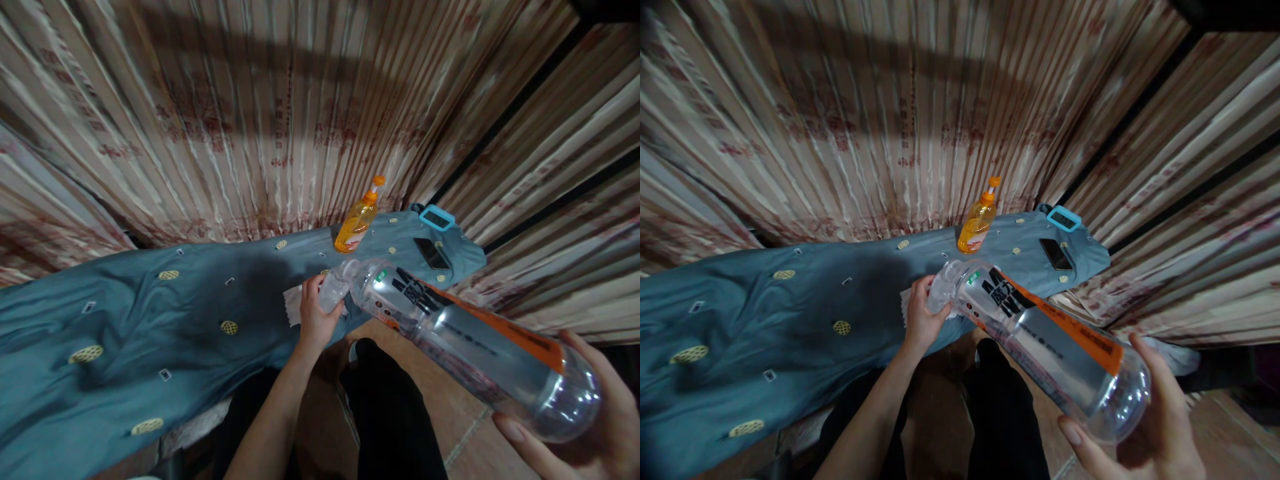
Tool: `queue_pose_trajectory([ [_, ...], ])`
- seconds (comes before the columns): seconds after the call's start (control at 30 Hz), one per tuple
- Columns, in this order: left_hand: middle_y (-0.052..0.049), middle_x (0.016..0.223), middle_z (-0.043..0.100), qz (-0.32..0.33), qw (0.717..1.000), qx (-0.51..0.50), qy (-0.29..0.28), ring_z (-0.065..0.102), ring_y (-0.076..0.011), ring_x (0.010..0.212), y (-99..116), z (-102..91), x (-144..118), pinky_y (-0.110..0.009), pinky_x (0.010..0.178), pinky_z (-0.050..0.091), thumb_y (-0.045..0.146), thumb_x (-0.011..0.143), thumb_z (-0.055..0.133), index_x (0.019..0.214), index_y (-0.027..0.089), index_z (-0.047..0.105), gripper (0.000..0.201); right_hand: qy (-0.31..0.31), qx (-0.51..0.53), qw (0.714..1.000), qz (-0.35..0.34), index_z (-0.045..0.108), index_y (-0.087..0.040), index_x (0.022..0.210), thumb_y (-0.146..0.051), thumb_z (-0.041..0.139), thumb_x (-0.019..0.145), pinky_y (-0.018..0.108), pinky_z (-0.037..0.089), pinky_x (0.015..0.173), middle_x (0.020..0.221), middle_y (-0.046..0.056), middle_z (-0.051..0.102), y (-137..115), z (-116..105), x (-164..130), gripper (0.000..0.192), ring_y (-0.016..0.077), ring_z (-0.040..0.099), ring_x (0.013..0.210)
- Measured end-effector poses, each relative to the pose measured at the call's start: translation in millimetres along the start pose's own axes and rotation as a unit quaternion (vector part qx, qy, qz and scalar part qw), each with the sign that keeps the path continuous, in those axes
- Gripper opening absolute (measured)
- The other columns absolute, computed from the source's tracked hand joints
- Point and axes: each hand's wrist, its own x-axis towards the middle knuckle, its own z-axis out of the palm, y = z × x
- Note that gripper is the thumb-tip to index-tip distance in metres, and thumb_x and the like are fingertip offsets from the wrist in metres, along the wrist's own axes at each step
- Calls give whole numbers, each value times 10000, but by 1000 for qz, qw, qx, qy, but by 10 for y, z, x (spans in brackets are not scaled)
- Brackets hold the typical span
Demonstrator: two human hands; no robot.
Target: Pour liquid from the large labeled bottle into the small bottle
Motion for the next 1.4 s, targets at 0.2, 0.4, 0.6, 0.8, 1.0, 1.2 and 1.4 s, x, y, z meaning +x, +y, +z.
queue_pose_trajectory([
  [0.2,-34,1154,650,-2,1000,-6,-2,660,-241,1105,1,-4,-3,-390,985,544,23,680,756,1174,244,579,569,-3,-7,1000,-21,500,-456,1525,-570,892,685,741,214,1254,1588,-49,497,-64,26,-1,935,427,372,1514],
  [0.4,-32,1158,650,-1,1000,-7,-2,666,-238,1103,-3,-6,-5,-385,979,547,13,677,752,1184,252,577,587,-11,-18,1000,-21,490,-419,1543,-522,911,648,796,229,1211,1597,-9,490,74,-29,24,994,457,414,1468],
  [0.6,-35,1160,647,-4,1000,-5,-1,662,-242,1115,-13,1,-9,-388,984,547,22,684,758,1193,247,574,586,-22,-30,998,-53,476,-409,1557,-474,914,645,858,218,1162,1595,23,493,190,-111,53,1014,488,431,1438],
  [0.8,-34,1153,651,-2,1000,-5,3,665,-242,1101,-6,2,-5,-393,981,548,21,674,760,1177,246,580,580,-11,-32,999,-39,480,-412,1552,-497,892,684,790,244,1206,1586,-1,502,95,-72,29,964,452,424,1466],
  [1.0,-30,1152,648,-5,1000,-5,-1,658,-241,1101,-14,-1,-3,-397,984,547,42,677,763,1178,254,585,573,-23,-27,998,-61,482,-401,1556,-470,905,663,801,236,1212,1606,5,485,152,-94,46,990,472,394,1485],
  [1.2,-34,1157,645,4,1000,6,-2,653,-244,1107,-22,-1,-6,-396,986,544,40,680,762,1188,254,583,579,-18,-47,995,-82,502,-401,1543,-464,933,588,812,281,1183,1584,55,513,173,-110,79,1050,501,441,1447],
  [1.4,-36,1161,646,1,1000,1,-2,654,-245,1117,-24,1,-9,-394,985,542,48,691,762,1188,250,581,566,-17,-46,996,-77,507,-456,1524,-470,941,546,770,262,1222,1586,25,515,121,-92,80,1070,490,413,1480],
])
